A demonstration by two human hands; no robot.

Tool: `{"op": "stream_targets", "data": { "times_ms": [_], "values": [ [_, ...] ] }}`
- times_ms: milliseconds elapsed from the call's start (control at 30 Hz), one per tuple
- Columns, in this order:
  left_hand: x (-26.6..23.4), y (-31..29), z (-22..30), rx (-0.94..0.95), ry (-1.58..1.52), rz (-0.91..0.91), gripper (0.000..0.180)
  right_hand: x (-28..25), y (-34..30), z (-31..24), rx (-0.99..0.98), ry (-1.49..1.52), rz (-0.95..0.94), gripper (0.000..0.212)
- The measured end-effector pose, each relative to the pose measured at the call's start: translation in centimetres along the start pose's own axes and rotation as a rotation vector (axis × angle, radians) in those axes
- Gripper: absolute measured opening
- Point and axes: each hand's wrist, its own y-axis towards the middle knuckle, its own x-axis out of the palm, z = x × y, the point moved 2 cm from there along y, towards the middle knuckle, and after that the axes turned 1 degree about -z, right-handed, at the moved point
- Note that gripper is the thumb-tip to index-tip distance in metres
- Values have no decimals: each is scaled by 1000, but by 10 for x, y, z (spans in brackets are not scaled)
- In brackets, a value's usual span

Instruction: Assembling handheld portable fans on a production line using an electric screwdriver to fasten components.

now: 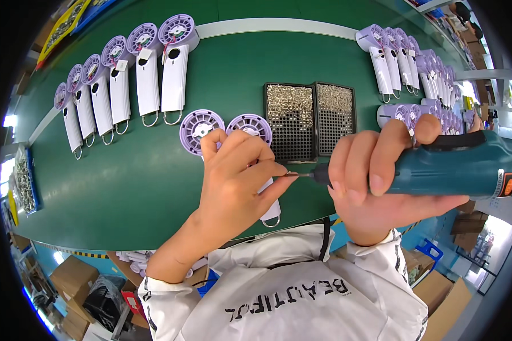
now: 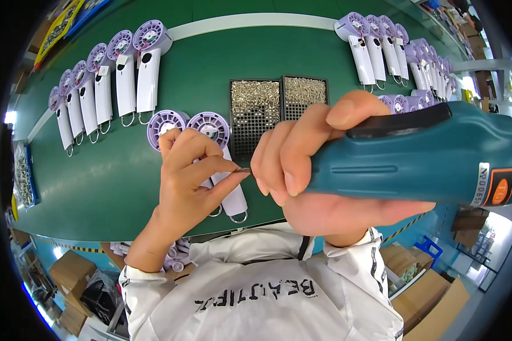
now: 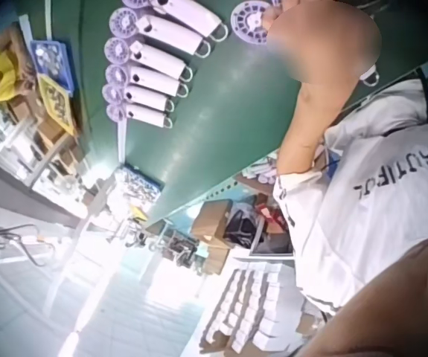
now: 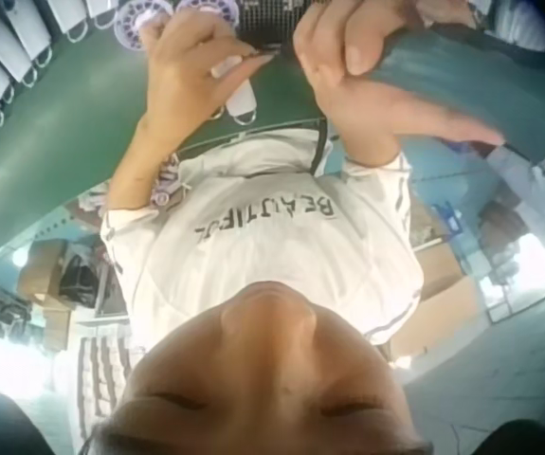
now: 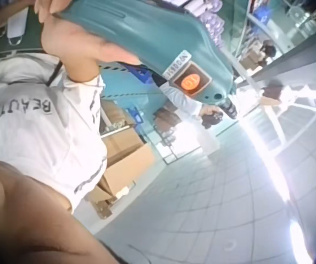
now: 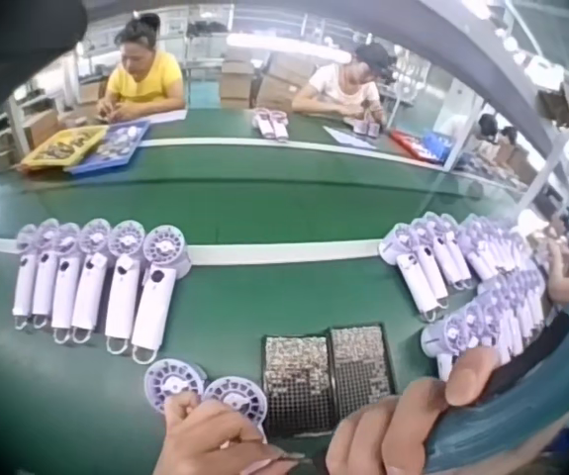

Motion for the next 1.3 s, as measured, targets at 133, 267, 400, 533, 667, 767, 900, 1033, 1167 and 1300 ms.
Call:
{"op": "stream_targets", "data": {
  "times_ms": [133, 267, 400, 533, 667, 767, 900, 1033, 1167, 1300],
  "values": [
    [-2, -2, 0, 20, -4, -30, 20, 0, 0, 1, 50, -16, -51, 73],
    [-5, -4, 1, 41, 40, -21, 20, 3, 1, 4, 27, -20, -150, 74],
    [-7, -3, -2, 30, 30, 2, 21, 3, 5, 4, 12, -42, -168, 74],
    [-8, -3, -2, 58, 21, -21, 18, 5, 5, 7, 54, -43, -107, 73],
    [-9, 5, -7, 110, 17, -48, 16, 3, 15, 15, 19, -67, -137, 80],
    [-8, 15, -18, 64, 76, -16, 13, -3, 29, 24, -25, -82, -184, 88],
    [-1, 17, -28, 71, 108, 31, 12, -6, 32, 44, -117, -169, -163, 96],
    [3, 17, -32, 17, 75, -4, 12, -10, 29, 47, -103, -282, -142, 96],
    [3, 17, -31, -14, 77, 19, 12, -5, 23, 46, -43, -279, -90, 71],
    [4, 17, -32, -15, 102, 46, 11, -2, 24, 48, 44, -212, -55, 32]
  ]
}}
